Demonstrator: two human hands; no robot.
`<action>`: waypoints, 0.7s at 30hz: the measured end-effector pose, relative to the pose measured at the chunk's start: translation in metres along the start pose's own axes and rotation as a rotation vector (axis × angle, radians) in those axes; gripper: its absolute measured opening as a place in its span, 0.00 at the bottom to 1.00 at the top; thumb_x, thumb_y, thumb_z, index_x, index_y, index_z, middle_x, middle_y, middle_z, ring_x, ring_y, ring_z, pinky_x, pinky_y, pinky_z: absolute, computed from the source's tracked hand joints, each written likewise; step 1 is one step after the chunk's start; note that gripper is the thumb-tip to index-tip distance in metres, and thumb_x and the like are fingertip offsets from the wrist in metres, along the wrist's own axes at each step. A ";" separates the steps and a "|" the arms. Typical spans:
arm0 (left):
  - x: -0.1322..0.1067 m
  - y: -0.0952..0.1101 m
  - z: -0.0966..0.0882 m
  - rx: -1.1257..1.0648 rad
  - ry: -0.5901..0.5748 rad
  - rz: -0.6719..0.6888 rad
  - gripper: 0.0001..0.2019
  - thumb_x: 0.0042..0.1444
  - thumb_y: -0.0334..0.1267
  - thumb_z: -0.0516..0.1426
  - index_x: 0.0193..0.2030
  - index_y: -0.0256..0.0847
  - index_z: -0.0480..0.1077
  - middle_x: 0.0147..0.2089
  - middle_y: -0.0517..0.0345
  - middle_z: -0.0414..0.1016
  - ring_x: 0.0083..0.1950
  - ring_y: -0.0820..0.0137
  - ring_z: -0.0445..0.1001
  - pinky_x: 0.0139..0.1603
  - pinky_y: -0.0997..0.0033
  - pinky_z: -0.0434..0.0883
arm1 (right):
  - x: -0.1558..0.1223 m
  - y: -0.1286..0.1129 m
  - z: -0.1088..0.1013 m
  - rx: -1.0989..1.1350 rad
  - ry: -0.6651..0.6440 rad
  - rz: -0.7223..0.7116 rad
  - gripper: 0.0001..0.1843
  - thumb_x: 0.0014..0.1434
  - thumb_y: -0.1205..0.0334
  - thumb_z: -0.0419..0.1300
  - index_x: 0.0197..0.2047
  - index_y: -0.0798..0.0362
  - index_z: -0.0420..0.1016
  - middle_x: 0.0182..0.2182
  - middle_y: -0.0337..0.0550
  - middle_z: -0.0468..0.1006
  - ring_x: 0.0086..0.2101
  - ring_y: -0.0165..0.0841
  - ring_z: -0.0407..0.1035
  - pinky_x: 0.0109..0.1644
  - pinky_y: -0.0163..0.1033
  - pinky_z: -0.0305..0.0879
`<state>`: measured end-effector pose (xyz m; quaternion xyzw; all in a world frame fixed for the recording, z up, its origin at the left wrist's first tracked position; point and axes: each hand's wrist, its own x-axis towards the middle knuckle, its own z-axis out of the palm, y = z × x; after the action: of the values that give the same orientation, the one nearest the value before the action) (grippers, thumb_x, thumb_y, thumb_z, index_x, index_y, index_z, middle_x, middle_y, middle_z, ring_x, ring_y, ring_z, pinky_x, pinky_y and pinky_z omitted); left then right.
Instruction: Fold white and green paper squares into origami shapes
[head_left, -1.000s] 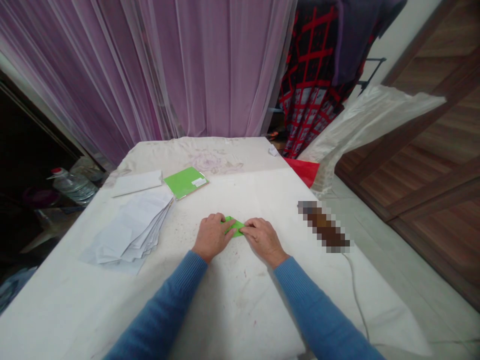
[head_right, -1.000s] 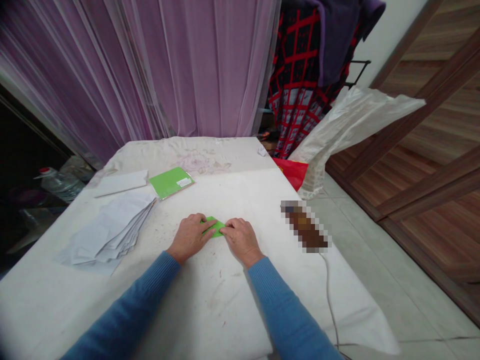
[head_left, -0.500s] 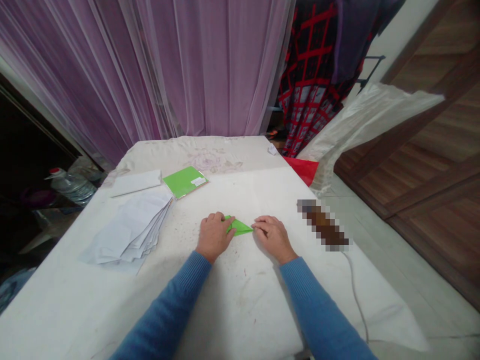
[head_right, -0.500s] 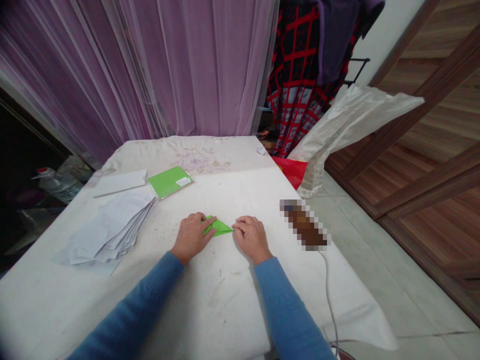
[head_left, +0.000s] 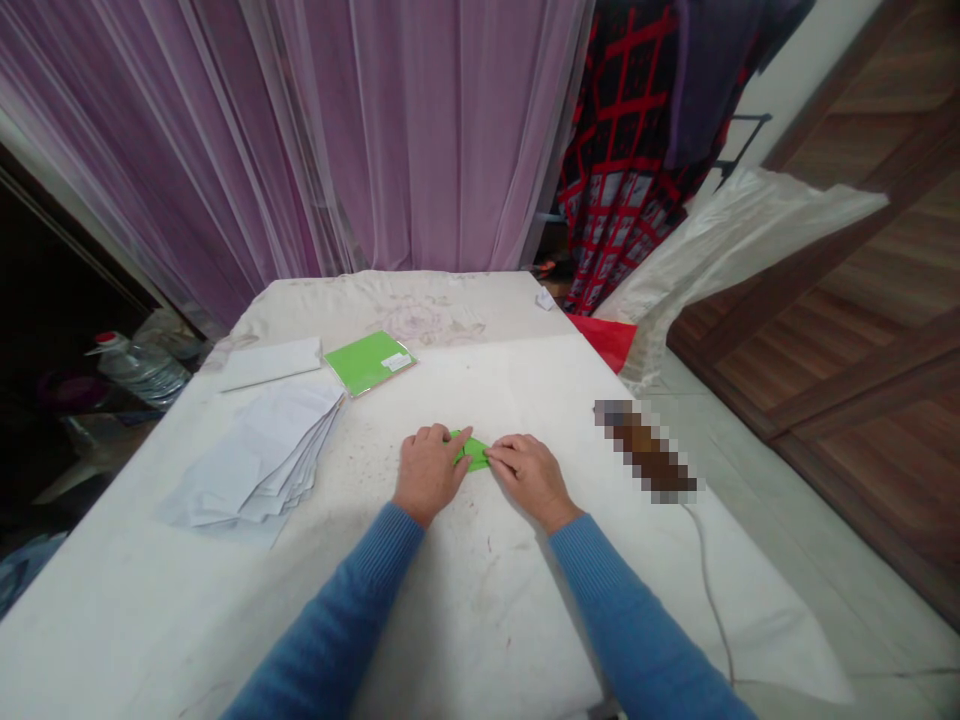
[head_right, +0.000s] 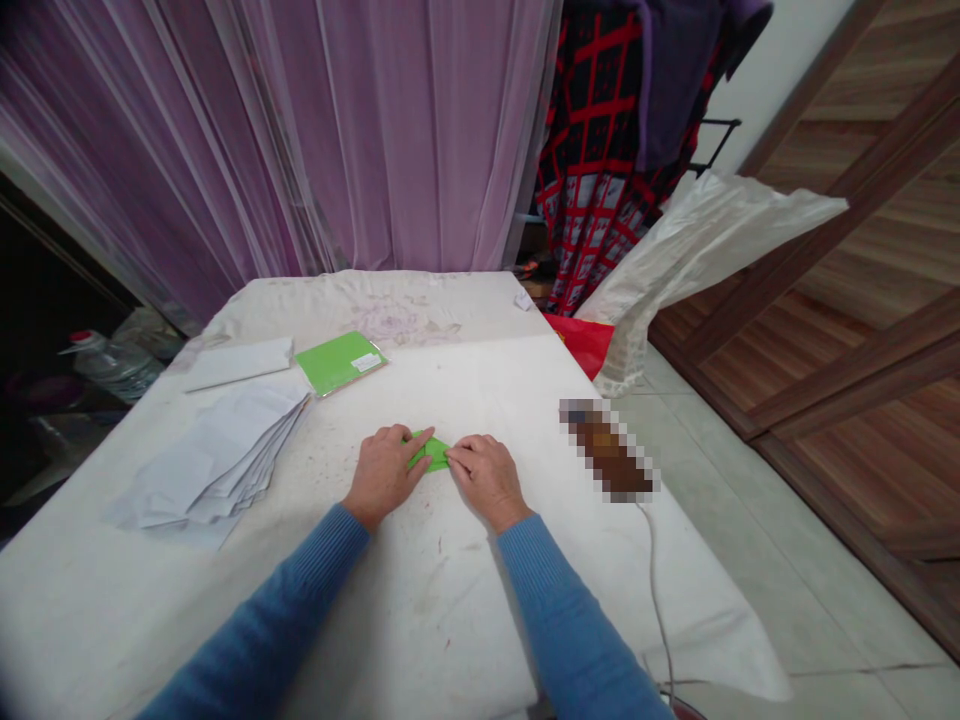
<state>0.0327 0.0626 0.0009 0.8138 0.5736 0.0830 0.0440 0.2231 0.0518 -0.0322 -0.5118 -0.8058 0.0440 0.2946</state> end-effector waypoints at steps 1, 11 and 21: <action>-0.001 -0.001 0.001 -0.013 0.007 0.011 0.21 0.62 0.46 0.53 0.63 0.54 0.64 0.49 0.52 0.71 0.51 0.59 0.67 0.48 0.58 0.62 | 0.000 0.001 0.000 -0.011 0.000 0.008 0.10 0.61 0.66 0.58 0.40 0.45 0.81 0.38 0.42 0.79 0.39 0.35 0.69 0.45 0.40 0.64; 0.000 -0.013 0.007 -0.125 0.033 0.053 0.13 0.63 0.44 0.54 0.51 0.57 0.75 0.50 0.56 0.74 0.51 0.61 0.68 0.50 0.58 0.63 | -0.001 0.001 0.000 -0.043 0.001 0.020 0.12 0.61 0.67 0.58 0.40 0.45 0.82 0.38 0.42 0.78 0.39 0.35 0.67 0.44 0.40 0.63; -0.001 -0.007 0.008 -0.105 0.050 0.016 0.16 0.59 0.49 0.57 0.53 0.55 0.74 0.49 0.55 0.73 0.51 0.60 0.68 0.50 0.58 0.63 | 0.000 -0.001 0.001 -0.058 0.010 0.052 0.11 0.61 0.68 0.59 0.39 0.44 0.81 0.37 0.40 0.78 0.38 0.34 0.67 0.42 0.39 0.61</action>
<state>0.0277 0.0644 -0.0079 0.8125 0.5629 0.1335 0.0715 0.2218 0.0516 -0.0321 -0.5411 -0.7917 0.0257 0.2824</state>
